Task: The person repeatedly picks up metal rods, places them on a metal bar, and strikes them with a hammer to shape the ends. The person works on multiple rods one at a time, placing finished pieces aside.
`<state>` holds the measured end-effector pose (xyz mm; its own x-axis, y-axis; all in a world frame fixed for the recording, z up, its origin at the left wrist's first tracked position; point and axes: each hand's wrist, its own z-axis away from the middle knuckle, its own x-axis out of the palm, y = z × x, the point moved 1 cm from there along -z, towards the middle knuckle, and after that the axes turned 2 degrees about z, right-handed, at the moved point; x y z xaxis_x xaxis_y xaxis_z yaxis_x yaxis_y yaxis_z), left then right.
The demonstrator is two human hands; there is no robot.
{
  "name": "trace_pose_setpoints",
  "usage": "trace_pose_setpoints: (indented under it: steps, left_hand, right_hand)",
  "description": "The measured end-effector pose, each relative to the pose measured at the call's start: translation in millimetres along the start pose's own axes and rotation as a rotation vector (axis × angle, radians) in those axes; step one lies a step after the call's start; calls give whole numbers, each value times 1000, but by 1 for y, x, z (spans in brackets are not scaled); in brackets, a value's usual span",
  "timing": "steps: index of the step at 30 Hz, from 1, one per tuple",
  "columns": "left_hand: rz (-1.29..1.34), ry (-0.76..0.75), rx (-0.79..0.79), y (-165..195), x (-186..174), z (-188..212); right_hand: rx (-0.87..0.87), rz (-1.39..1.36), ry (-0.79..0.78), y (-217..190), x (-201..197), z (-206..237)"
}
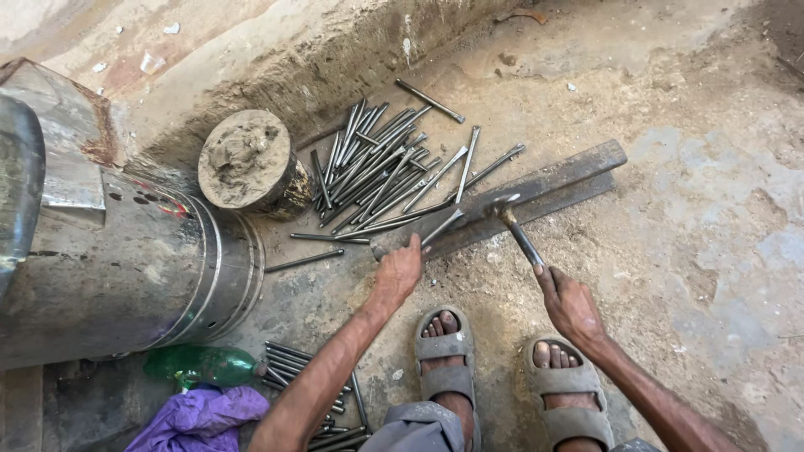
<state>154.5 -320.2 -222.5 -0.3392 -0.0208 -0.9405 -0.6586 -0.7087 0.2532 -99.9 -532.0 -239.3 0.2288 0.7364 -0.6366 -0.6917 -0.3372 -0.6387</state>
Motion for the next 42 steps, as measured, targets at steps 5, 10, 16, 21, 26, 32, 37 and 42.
trace_pose_setpoints:
  steps: [5, 10, 16, 21, 26, 32, 37, 42]
  left_hand:
    - [-208, -215, 43, -3, -7, -5]
    - [-231, -104, 112, 1, -22, -9]
    - [-201, -134, 108, 4, -28, -9]
    - [-174, -166, 65, 3, -25, -11]
    - [-180, -83, 74, 0, -28, -11]
    - [382, 231, 337, 1, -13, 41]
    - [743, 558, 615, 19, 5, 86]
    - [662, 465, 555, 21, 12, 75]
  right_hand:
    - [-50, 71, -18, -21, -4, -27]
    - [-67, 222, -98, -39, -2, -27]
    - [-54, 157, -121, -63, -39, -18]
    - [-289, -175, 241, -73, -35, 3]
    - [-211, 299, 6, -55, -18, -4]
    - [-72, 246, 66, -27, -27, -19]
    - [-115, 289, 138, -28, -20, -12]
    - [-56, 230, 65, -27, -19, -16]
